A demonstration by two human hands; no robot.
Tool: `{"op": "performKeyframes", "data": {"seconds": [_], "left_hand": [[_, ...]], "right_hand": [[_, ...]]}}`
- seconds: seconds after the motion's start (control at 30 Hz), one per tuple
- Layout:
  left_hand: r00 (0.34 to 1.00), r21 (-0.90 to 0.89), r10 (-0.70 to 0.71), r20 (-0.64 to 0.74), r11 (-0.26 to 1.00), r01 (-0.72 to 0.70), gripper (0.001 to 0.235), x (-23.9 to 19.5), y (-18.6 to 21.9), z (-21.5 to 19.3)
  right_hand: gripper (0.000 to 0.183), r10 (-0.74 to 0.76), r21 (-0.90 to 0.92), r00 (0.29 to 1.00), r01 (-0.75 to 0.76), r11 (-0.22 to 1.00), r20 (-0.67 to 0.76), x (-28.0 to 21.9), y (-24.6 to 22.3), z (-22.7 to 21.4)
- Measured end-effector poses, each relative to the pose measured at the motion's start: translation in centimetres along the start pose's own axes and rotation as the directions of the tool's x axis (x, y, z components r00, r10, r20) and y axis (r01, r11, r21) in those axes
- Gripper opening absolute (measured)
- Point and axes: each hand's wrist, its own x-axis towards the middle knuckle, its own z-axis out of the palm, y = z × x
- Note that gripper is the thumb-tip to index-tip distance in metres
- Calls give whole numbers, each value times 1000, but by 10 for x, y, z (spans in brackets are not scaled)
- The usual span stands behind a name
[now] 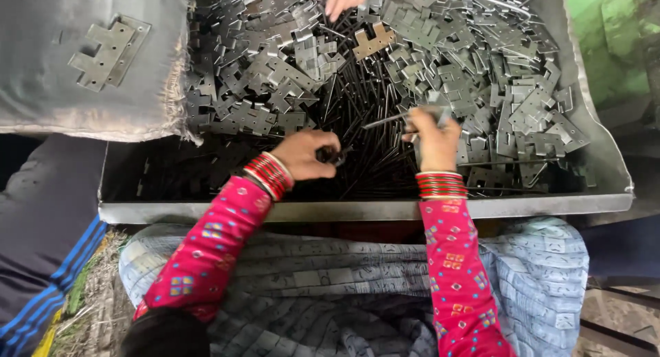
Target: The person sorts metal plates from a container by picking and pairing them by hand.
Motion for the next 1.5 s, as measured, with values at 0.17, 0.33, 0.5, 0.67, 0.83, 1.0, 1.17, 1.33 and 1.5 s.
{"op": "performKeyframes", "data": {"seconds": [0.17, 0.33, 0.5, 0.67, 0.83, 1.0, 1.17, 1.33, 1.5], "left_hand": [[1000, -490, 26, -1, 871, -23, 26, 1, -13, -24], [938, -214, -332, -102, 928, 305, 31, 4, -32, -13], [963, 44, 94, -251, 995, -85, 25, 3, -23, -14], [968, -745, -164, -192, 666, -36, 25, 7, -14, -26], [942, -854, -288, -172, 520, 3, 31, 12, 3, 5], [832, 83, 76, -550, 996, -36, 59, 9, 43, 48], [725, 470, 123, -677, 831, 298, 30, -19, 53, -46], [583, 574, 190, -790, 564, 593, 48, -64, 10, -135], [436, 478, 197, -878, 377, 794, 55, -110, -91, -169]], "right_hand": [[15, 247, 491, 964, -169, 855, -100, -9, -24, -28], [17, 362, 562, 932, -309, 767, 18, -12, -10, -31], [17, 327, 494, 944, -309, 812, 54, -10, -4, -35], [26, 375, 648, 906, -407, 644, 197, -15, -13, -29], [21, 448, 471, 834, -551, 689, 321, -35, -38, 26], [41, 281, 533, 817, -550, 643, 504, -63, -11, 88], [42, 180, 27, 902, -207, 978, 392, -68, -50, 68], [46, -323, -882, 905, 373, 287, 278, -44, -23, -7], [46, -23, -976, 993, 118, 182, 116, -34, 1, -53]]}}
